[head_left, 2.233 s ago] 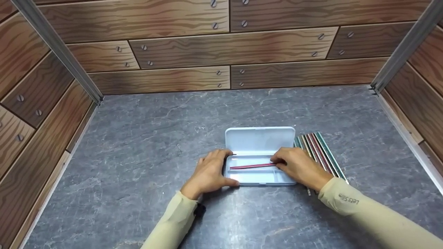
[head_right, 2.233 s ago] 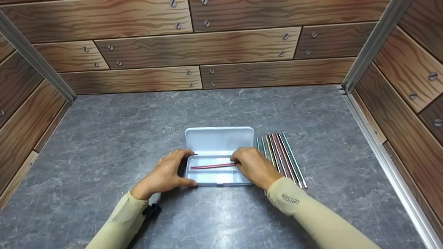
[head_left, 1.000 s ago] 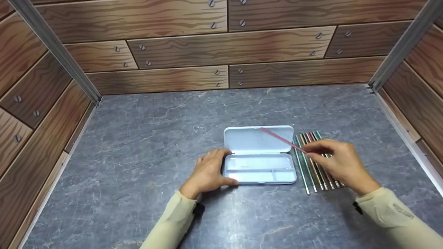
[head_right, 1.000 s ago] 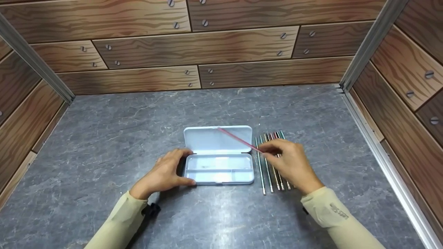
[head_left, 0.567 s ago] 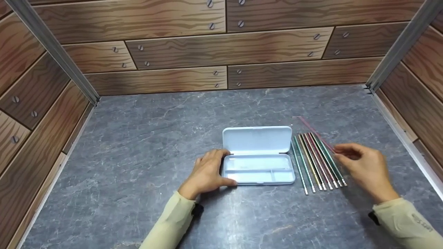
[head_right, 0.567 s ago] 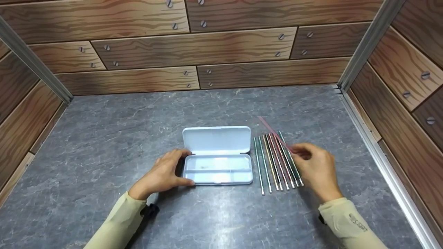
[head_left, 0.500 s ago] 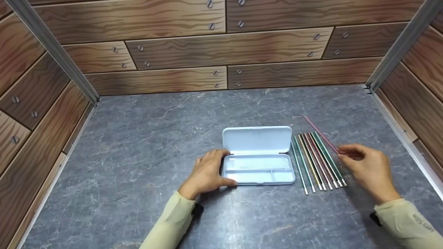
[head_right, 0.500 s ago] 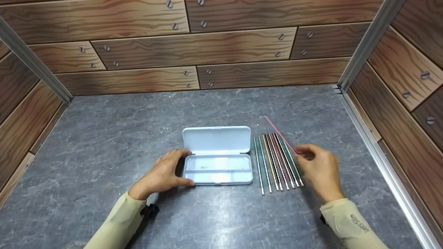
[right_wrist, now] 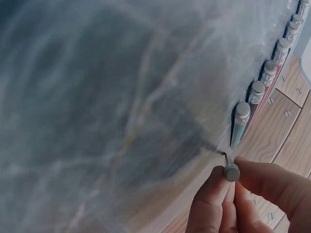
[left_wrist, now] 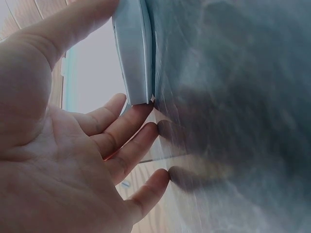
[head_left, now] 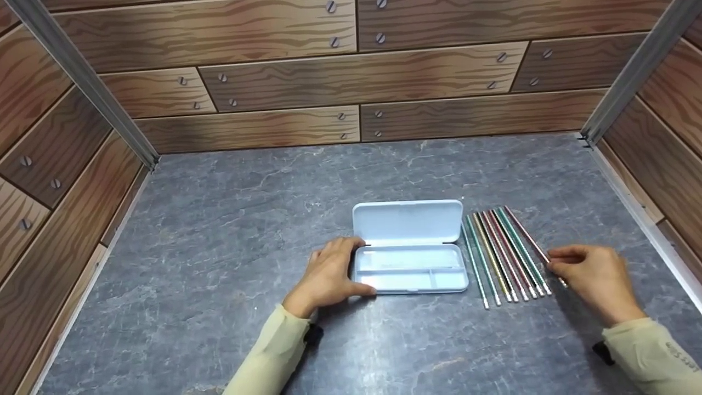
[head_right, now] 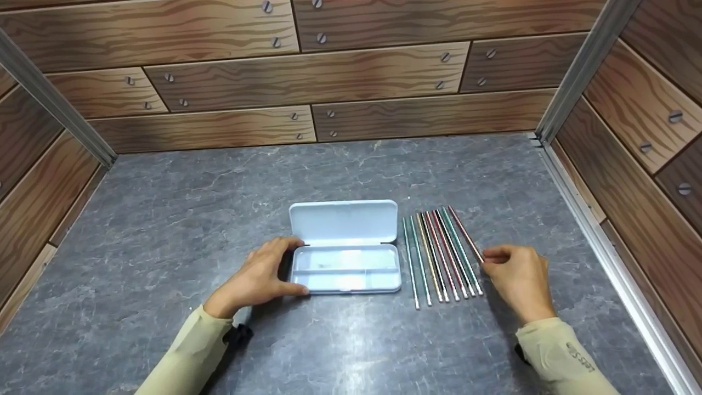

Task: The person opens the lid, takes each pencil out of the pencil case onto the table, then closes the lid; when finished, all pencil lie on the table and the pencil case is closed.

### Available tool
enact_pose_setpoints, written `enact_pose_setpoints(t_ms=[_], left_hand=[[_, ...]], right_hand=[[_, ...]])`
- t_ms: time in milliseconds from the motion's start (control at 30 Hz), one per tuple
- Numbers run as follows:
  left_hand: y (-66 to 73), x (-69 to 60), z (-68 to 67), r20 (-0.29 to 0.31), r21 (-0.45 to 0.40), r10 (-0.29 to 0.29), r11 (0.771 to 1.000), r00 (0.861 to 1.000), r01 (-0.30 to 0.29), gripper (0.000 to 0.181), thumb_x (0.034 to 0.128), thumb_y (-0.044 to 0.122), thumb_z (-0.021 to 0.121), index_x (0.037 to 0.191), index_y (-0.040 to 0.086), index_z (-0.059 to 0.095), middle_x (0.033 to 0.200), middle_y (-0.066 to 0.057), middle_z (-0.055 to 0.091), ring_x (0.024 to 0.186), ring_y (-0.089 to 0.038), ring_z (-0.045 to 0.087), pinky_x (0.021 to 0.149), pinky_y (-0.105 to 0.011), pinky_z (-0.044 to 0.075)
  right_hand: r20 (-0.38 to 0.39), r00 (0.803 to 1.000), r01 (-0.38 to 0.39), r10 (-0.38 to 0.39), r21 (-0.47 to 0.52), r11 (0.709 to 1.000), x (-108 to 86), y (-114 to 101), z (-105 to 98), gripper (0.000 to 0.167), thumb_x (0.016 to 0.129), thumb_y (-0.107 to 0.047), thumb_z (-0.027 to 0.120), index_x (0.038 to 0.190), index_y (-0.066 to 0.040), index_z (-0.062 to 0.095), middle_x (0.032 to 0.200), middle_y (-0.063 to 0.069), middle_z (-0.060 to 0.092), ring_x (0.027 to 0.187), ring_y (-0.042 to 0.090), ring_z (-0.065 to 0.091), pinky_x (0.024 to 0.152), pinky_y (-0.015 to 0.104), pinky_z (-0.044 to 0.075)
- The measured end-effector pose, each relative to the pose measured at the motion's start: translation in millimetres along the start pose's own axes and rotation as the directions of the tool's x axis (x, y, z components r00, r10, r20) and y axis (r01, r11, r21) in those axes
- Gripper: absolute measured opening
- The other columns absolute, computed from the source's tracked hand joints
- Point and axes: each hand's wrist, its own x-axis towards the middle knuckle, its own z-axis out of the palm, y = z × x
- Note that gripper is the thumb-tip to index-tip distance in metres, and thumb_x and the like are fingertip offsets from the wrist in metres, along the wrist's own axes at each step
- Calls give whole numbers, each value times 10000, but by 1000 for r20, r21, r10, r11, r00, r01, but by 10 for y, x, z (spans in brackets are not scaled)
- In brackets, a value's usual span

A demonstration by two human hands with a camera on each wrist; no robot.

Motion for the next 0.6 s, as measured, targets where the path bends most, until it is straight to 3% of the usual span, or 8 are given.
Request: enact_pose_setpoints(t_ms=[300,600], left_hand=[[-1,-2,2,1,4,-3,1000,1000,3,910,788,383,1018,1529,119,561,1512,-148,638,1444,-360,570,1152,-609,409],[11,1,-12,4,-2,-10,1000,1000,10,912,787,381,1017,1532,123,559,1529,-151,637,1468,-371,562,1186,-616,399]], right_hand=[[114,993,-27,31,-43,999,39,-16,-27,334,972,-222,838,1230,-10,823,1248,257,811,918,101,667,799,324,470],[111,994,4,0,-34,999,49,-42,11,301,967,-178,818,1195,19,827,1138,243,837,845,124,661,740,309,479]])
